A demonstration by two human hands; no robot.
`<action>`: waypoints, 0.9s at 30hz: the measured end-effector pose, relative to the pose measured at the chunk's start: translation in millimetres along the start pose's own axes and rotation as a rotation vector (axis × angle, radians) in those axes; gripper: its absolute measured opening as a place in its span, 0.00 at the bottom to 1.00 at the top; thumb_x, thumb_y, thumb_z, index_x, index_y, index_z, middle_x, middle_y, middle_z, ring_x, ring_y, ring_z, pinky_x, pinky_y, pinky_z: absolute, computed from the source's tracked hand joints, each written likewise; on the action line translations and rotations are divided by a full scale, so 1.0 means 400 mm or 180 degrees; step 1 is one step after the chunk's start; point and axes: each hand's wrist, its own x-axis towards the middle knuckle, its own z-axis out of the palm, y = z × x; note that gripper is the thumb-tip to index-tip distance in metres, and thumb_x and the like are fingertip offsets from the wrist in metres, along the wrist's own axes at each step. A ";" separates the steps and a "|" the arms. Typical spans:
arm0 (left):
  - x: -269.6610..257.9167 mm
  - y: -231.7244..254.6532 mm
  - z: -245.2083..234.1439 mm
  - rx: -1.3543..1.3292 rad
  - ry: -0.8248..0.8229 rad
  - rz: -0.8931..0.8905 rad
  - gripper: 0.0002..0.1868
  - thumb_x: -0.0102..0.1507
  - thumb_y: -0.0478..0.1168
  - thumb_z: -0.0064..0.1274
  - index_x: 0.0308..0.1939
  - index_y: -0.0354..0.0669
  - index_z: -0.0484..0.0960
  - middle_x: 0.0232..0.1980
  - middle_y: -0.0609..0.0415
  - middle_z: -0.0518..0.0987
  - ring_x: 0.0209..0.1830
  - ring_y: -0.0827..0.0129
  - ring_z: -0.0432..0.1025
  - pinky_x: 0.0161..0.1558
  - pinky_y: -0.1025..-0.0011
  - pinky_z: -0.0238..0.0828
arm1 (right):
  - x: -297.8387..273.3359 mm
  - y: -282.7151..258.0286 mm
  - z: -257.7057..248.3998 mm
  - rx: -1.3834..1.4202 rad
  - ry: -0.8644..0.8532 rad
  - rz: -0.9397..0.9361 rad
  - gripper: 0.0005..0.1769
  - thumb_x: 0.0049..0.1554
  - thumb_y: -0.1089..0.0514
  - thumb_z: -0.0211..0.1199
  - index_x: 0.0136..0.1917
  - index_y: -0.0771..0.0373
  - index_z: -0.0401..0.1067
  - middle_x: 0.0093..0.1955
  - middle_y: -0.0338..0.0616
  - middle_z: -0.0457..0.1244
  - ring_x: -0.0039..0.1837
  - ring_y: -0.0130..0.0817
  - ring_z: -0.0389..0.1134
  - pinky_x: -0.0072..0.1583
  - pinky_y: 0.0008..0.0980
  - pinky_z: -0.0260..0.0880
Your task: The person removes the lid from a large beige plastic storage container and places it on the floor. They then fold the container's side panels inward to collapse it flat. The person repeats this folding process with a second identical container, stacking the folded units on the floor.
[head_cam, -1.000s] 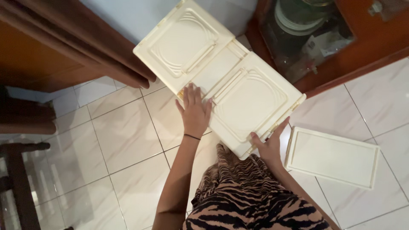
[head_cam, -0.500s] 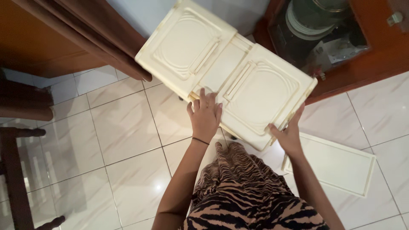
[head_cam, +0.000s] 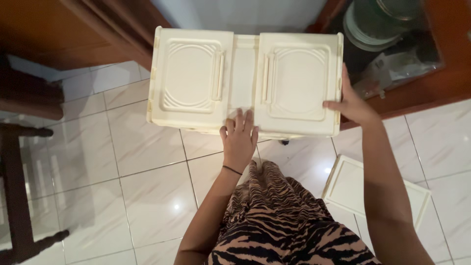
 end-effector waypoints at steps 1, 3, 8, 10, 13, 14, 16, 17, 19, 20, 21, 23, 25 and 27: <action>-0.001 -0.010 0.001 -0.0071 -0.0085 0.0016 0.27 0.70 0.52 0.45 0.71 0.45 0.70 0.73 0.45 0.67 0.64 0.48 0.63 0.62 0.46 0.57 | 0.017 -0.013 -0.008 -0.0084 -0.0018 0.0083 0.68 0.50 0.68 0.67 0.87 0.54 0.22 0.90 0.49 0.33 0.87 0.40 0.36 0.80 0.37 0.41; -0.002 -0.047 0.000 -0.0223 -0.0257 0.0048 0.28 0.70 0.53 0.46 0.71 0.45 0.69 0.74 0.46 0.65 0.68 0.49 0.60 0.63 0.42 0.55 | 0.051 -0.041 -0.016 -0.0155 0.0000 0.0347 0.68 0.50 0.66 0.67 0.87 0.52 0.24 0.89 0.49 0.37 0.86 0.40 0.40 0.78 0.37 0.45; -0.028 -0.222 -0.036 -0.0168 0.0565 -0.0379 0.30 0.67 0.48 0.50 0.73 0.50 0.67 0.78 0.44 0.59 0.74 0.47 0.56 0.70 0.40 0.49 | 0.074 -0.095 0.040 -0.1980 0.0997 0.0615 0.61 0.51 0.60 0.74 0.84 0.59 0.37 0.84 0.63 0.36 0.82 0.59 0.41 0.75 0.48 0.46; -0.034 -0.316 -0.055 -0.0191 0.0693 -0.1078 0.32 0.68 0.47 0.52 0.74 0.46 0.64 0.77 0.40 0.58 0.76 0.43 0.54 0.71 0.38 0.49 | 0.042 -0.104 0.130 -0.2686 0.1267 -0.0089 0.45 0.57 0.59 0.70 0.82 0.52 0.52 0.84 0.56 0.43 0.84 0.57 0.47 0.78 0.49 0.53; -0.038 -0.426 -0.069 -0.0571 0.1230 -0.1593 0.33 0.72 0.44 0.51 0.78 0.37 0.59 0.79 0.31 0.56 0.78 0.38 0.51 0.70 0.40 0.48 | 0.012 -0.122 0.316 -0.2198 0.0956 -0.1189 0.26 0.60 0.57 0.64 0.70 0.51 0.64 0.87 0.48 0.47 0.85 0.51 0.51 0.81 0.47 0.57; -0.037 -0.451 -0.072 -0.1027 0.1340 -0.1632 0.32 0.74 0.43 0.49 0.78 0.36 0.57 0.80 0.32 0.56 0.79 0.39 0.52 0.72 0.43 0.51 | -0.003 -0.132 0.378 -0.2526 0.0818 -0.1159 0.31 0.58 0.53 0.66 0.73 0.52 0.64 0.85 0.52 0.45 0.83 0.56 0.47 0.76 0.58 0.50; -0.032 -0.475 -0.072 -0.1776 0.1357 -0.1808 0.30 0.73 0.42 0.49 0.76 0.36 0.59 0.78 0.35 0.59 0.77 0.43 0.56 0.71 0.48 0.57 | -0.025 -0.148 0.470 -0.2847 0.0712 -0.1077 0.36 0.56 0.49 0.67 0.76 0.51 0.64 0.83 0.55 0.44 0.82 0.61 0.42 0.72 0.69 0.42; -0.031 -0.481 -0.074 -0.2068 0.1261 -0.1956 0.30 0.70 0.42 0.51 0.74 0.37 0.62 0.76 0.37 0.61 0.74 0.46 0.60 0.67 0.51 0.61 | -0.030 -0.153 0.499 -0.2843 0.0737 -0.1027 0.36 0.56 0.49 0.67 0.77 0.49 0.64 0.84 0.55 0.43 0.82 0.60 0.42 0.72 0.70 0.41; -0.027 -0.489 -0.080 -0.2293 0.1127 -0.2102 0.31 0.65 0.42 0.56 0.70 0.38 0.66 0.71 0.39 0.65 0.68 0.48 0.65 0.61 0.54 0.66 | -0.022 -0.152 0.525 -0.2933 0.0836 -0.1059 0.35 0.58 0.49 0.66 0.77 0.45 0.65 0.85 0.53 0.41 0.83 0.60 0.41 0.73 0.69 0.39; -0.024 -0.494 -0.084 -0.2224 0.1093 -0.2107 0.31 0.63 0.42 0.59 0.68 0.38 0.67 0.69 0.40 0.66 0.65 0.48 0.66 0.59 0.54 0.67 | -0.014 -0.144 0.526 -0.3026 0.0909 -0.1141 0.33 0.59 0.49 0.65 0.77 0.42 0.65 0.86 0.52 0.41 0.84 0.60 0.41 0.74 0.68 0.39; -0.029 -0.497 -0.088 -0.2154 0.1044 -0.2124 0.32 0.62 0.43 0.62 0.67 0.37 0.68 0.66 0.40 0.68 0.62 0.48 0.68 0.57 0.54 0.68 | -0.016 -0.131 0.526 -0.3116 0.0968 -0.1211 0.31 0.60 0.49 0.65 0.76 0.39 0.65 0.86 0.51 0.40 0.84 0.59 0.41 0.75 0.68 0.38; -0.031 -0.500 -0.090 -0.1843 0.1273 -0.1691 0.30 0.64 0.43 0.64 0.66 0.36 0.70 0.64 0.40 0.70 0.63 0.47 0.68 0.62 0.54 0.68 | -0.005 -0.095 0.518 -0.2986 0.0912 -0.1310 0.27 0.63 0.49 0.64 0.74 0.35 0.67 0.87 0.50 0.39 0.85 0.58 0.41 0.76 0.68 0.36; -0.038 -0.492 -0.095 -0.1712 0.1352 -0.1546 0.29 0.64 0.43 0.65 0.65 0.36 0.71 0.63 0.40 0.71 0.63 0.46 0.68 0.64 0.55 0.68 | 0.007 -0.061 0.503 -0.2929 0.0831 -0.1333 0.25 0.63 0.49 0.63 0.72 0.32 0.68 0.88 0.48 0.39 0.85 0.57 0.41 0.77 0.67 0.35; -0.041 -0.468 -0.097 -0.1757 0.1319 -0.1690 0.30 0.63 0.43 0.65 0.64 0.36 0.72 0.61 0.40 0.71 0.62 0.47 0.69 0.62 0.56 0.68 | 0.022 -0.038 0.479 -0.2949 0.0735 -0.1301 0.23 0.62 0.49 0.63 0.70 0.31 0.69 0.88 0.46 0.39 0.85 0.57 0.41 0.77 0.67 0.33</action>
